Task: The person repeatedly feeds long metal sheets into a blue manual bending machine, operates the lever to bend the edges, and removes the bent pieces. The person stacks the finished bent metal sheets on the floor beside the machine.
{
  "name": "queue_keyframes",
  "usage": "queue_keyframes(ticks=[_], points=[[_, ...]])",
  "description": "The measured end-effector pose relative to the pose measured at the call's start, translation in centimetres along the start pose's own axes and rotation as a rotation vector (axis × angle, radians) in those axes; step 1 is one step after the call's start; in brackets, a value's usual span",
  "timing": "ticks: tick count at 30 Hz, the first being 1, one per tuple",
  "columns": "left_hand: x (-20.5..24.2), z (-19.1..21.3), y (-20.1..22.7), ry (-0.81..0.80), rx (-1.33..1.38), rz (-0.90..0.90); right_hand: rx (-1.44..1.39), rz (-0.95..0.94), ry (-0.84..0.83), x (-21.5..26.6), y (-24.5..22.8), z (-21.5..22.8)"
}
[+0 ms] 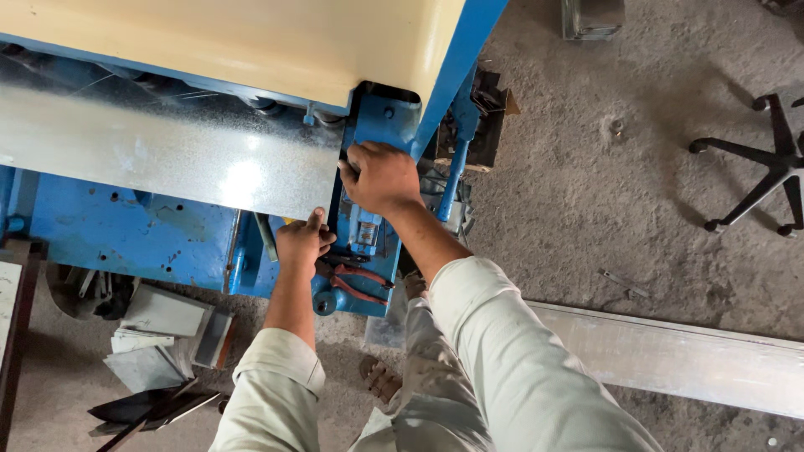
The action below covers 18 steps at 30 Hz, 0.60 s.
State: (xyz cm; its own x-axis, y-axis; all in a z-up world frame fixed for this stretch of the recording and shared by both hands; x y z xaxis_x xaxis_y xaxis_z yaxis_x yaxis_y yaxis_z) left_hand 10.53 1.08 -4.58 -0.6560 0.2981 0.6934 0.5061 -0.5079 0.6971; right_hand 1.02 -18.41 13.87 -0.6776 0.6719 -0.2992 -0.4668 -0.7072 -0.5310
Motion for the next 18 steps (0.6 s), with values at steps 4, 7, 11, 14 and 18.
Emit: queue_keyframes(ticks=[4,7,11,14,18], points=[[-0.13,0.03,-0.11,-0.009,-0.001,0.010,0.001,0.013,0.013,0.02,-0.09,0.14],[-0.06,0.05,0.02,-0.008,-0.022,0.011,0.000,0.020,0.020,-0.02,-0.17,0.22],[0.18,0.02,0.17,-0.010,-0.006,0.005,-0.001,0.018,0.014,0.00,-0.20,0.20],[0.41,0.01,0.42,-0.007,-0.015,0.001,-0.005,0.029,0.040,0.00,-0.35,0.45],[0.79,0.03,0.68,0.002,-0.025,0.009,0.006,0.007,-0.013,0.00,-0.06,-0.02]])
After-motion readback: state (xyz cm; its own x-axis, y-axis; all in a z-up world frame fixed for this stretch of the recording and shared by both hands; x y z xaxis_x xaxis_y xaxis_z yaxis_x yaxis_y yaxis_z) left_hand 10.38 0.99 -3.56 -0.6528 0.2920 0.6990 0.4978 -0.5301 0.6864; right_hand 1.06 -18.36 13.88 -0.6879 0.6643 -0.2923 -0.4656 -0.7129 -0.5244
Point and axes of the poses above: each hand's wrist, its own x-axis away from the middle knuckle, its own z-axis out of the back of the hand, y = z × x, the point moved 9 cm from there along -x, towards the middle knuckle, and after that the axes turned 4 degrees about y, right-handed, at the moved point
